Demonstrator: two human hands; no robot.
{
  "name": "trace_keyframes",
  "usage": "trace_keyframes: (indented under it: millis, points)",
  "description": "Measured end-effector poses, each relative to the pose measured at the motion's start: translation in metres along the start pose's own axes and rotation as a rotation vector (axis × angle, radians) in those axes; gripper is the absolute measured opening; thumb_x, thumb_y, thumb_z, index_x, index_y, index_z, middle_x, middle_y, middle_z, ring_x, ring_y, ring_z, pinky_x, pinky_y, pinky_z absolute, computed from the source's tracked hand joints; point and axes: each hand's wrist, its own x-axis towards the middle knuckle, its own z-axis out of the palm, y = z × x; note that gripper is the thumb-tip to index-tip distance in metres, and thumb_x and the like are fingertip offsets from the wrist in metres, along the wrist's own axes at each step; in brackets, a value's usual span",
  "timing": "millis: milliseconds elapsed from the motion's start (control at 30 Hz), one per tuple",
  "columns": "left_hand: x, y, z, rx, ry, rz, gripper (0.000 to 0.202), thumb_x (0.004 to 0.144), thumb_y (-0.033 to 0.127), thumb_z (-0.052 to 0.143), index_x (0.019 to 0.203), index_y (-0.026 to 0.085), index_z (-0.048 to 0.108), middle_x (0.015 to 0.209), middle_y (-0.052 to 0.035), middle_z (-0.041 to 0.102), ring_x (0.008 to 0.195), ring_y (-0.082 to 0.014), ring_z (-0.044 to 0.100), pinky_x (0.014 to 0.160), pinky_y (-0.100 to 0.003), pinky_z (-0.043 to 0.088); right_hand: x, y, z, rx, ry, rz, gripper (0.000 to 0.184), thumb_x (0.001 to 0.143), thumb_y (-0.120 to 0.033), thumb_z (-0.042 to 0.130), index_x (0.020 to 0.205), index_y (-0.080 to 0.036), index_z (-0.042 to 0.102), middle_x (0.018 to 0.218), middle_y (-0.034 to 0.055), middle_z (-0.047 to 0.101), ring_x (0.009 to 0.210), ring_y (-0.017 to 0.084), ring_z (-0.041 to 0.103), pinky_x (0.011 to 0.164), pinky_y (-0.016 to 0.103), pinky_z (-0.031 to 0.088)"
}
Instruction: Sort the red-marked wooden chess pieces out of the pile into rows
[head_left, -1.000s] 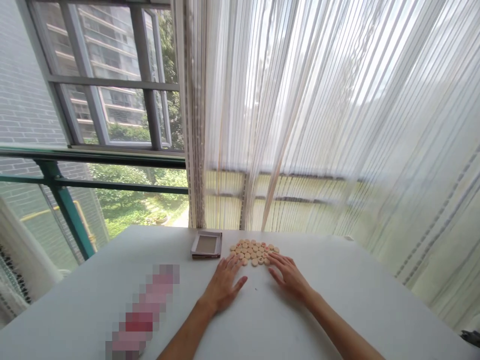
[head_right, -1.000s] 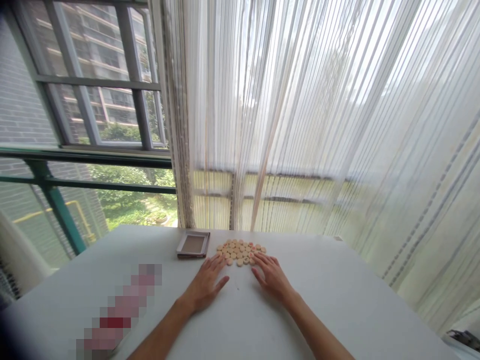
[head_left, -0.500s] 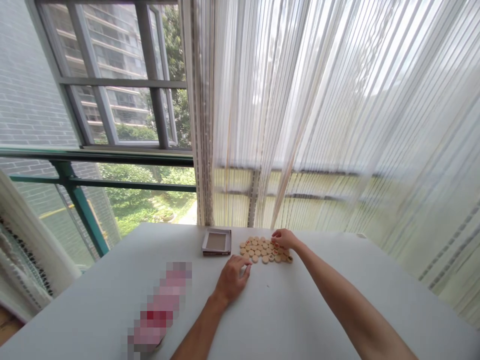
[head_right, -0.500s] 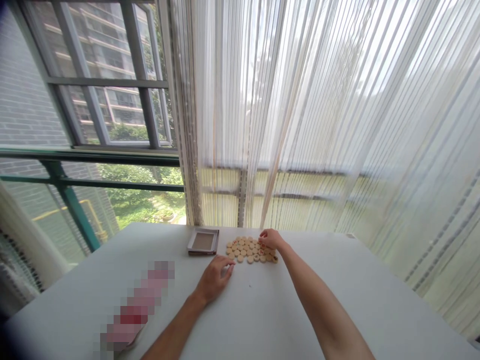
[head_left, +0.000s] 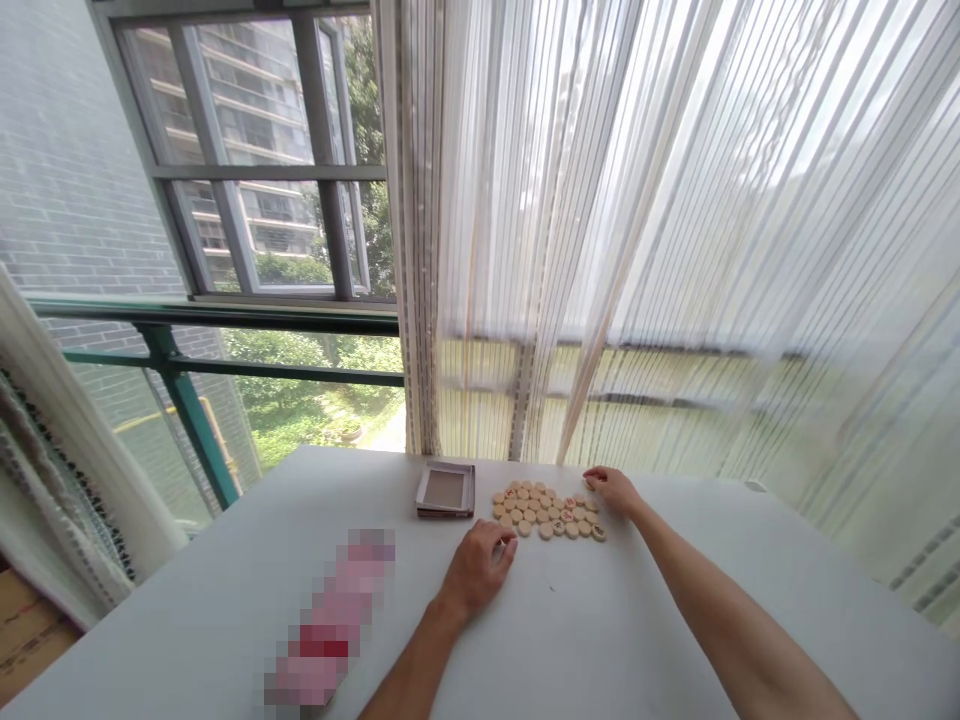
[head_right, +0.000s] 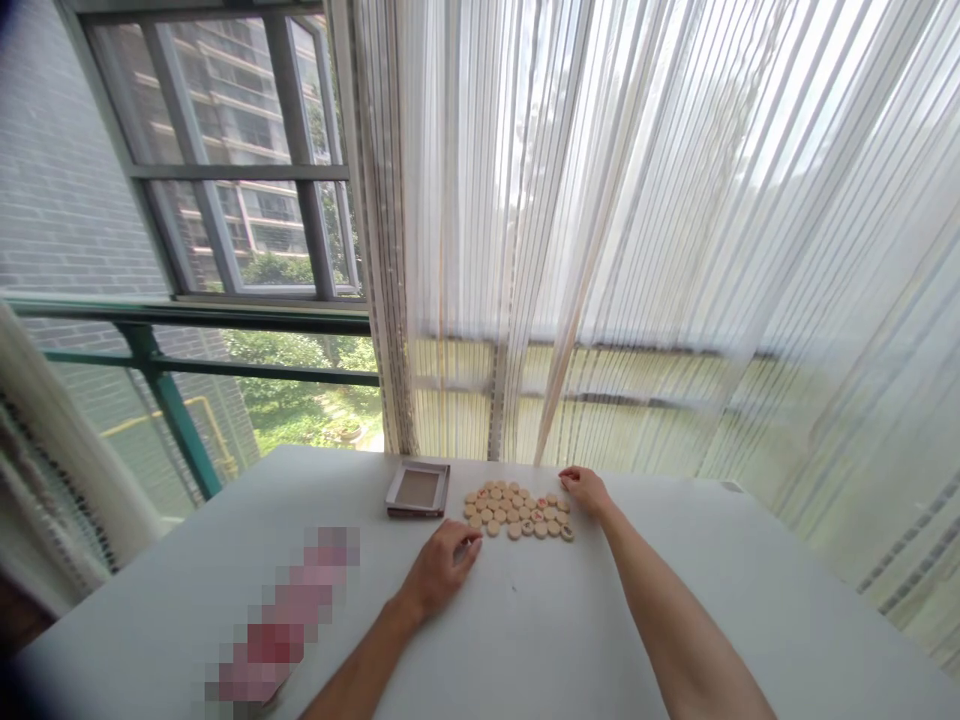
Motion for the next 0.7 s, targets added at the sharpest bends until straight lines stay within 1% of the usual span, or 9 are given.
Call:
trace_keyframes:
  millis: [133,267,400,500,533,600,667,700]
  points:
    - [0.0,-0.003,0.002,0.001,-0.003,0.001,0.02,0.092,0.025,0.048,0.096,0.022,0.068,0.092,-0.0052,0.07,0.087,-0.022,0.06,0.082,-0.036,0.05,-0.017,0.022,-0.02,0.005,0.042,-0.017,0.022,0.078,-0.03,0.057,0.088,-0.021,0.074,0.084,0.0046,0.075,0.081,0.023,0.069,0.075,0.032,0.051]
    - [0.001,-0.002,0.002,0.013,-0.006,0.016,0.02,0.092,0.026,0.048,0.092,0.022,0.068,0.089,-0.0052,0.07,0.086,-0.0225,0.06,0.083,-0.036,0.049,-0.048,0.031,-0.033,0.004,0.04,-0.072,0.024,0.078,-0.035,0.057,0.087,-0.021,0.075,0.085,0.0043,0.074,0.081,0.023,0.068,0.075,0.032,0.05]
    - [0.0,-0.001,0.001,0.022,-0.017,0.03,0.021,0.093,0.026,0.047,0.093,0.023,0.068,0.089,-0.0051,0.07,0.087,-0.0226,0.06,0.084,-0.036,0.048,-0.093,0.032,-0.036,0.001,0.074,-0.124,0.029,0.081,-0.04,0.055,0.09,-0.021,0.074,0.085,0.0053,0.072,0.078,0.023,0.065,0.075,0.034,0.05]
    - [0.0,0.0,0.001,0.023,-0.026,0.03,0.021,0.093,0.027,0.048,0.093,0.022,0.069,0.09,-0.0055,0.07,0.088,-0.0227,0.06,0.084,-0.035,0.047,-0.129,0.031,-0.035,0.017,0.099,-0.157,0.038,0.091,-0.043,0.042,0.093,-0.022,0.073,0.092,0.0067,0.07,0.083,0.022,0.064,0.078,0.034,0.05]
    - [0.0,0.0,0.001,0.023,-0.029,0.029,0.021,0.093,0.027,0.048,0.093,0.022,0.069,0.09,-0.0057,0.07,0.088,-0.0228,0.06,0.084,-0.035,0.047,-0.141,0.03,-0.035,0.028,0.104,-0.176,0.038,0.092,-0.043,0.04,0.096,-0.022,0.073,0.095,0.0071,0.069,0.085,0.022,0.064,0.081,0.033,0.05]
    - [0.0,0.0,0.002,0.023,-0.033,0.024,0.021,0.092,0.028,0.049,0.092,0.021,0.069,0.09,-0.006,0.07,0.088,-0.0228,0.06,0.084,-0.034,0.047,-0.159,0.026,-0.034,0.037,0.101,-0.268,0.035,0.092,-0.043,0.046,0.104,-0.021,0.07,0.1,0.009,0.067,0.083,0.022,0.063,0.08,0.034,0.051]
    - [0.0,0.001,0.002,0.021,-0.038,0.02,0.021,0.092,0.028,0.049,0.092,0.021,0.069,0.09,-0.0063,0.07,0.088,-0.0227,0.06,0.085,-0.034,0.046,-0.173,0.019,-0.032,0.012,0.134,-0.34,0.032,0.09,-0.043,0.051,0.102,-0.021,0.07,0.098,0.0098,0.066,0.088,0.024,0.062,0.085,0.038,0.05]
    - [0.0,0.001,0.002,0.019,-0.042,0.02,0.021,0.092,0.028,0.049,0.092,0.021,0.069,0.091,-0.0062,0.07,0.089,-0.0227,0.06,0.085,-0.033,0.046,-0.179,0.014,-0.03,0.005,0.163,-0.359,0.03,0.091,-0.042,0.05,0.1,-0.021,0.071,0.096,0.0099,0.066,0.09,0.025,0.061,0.087,0.04,0.049]
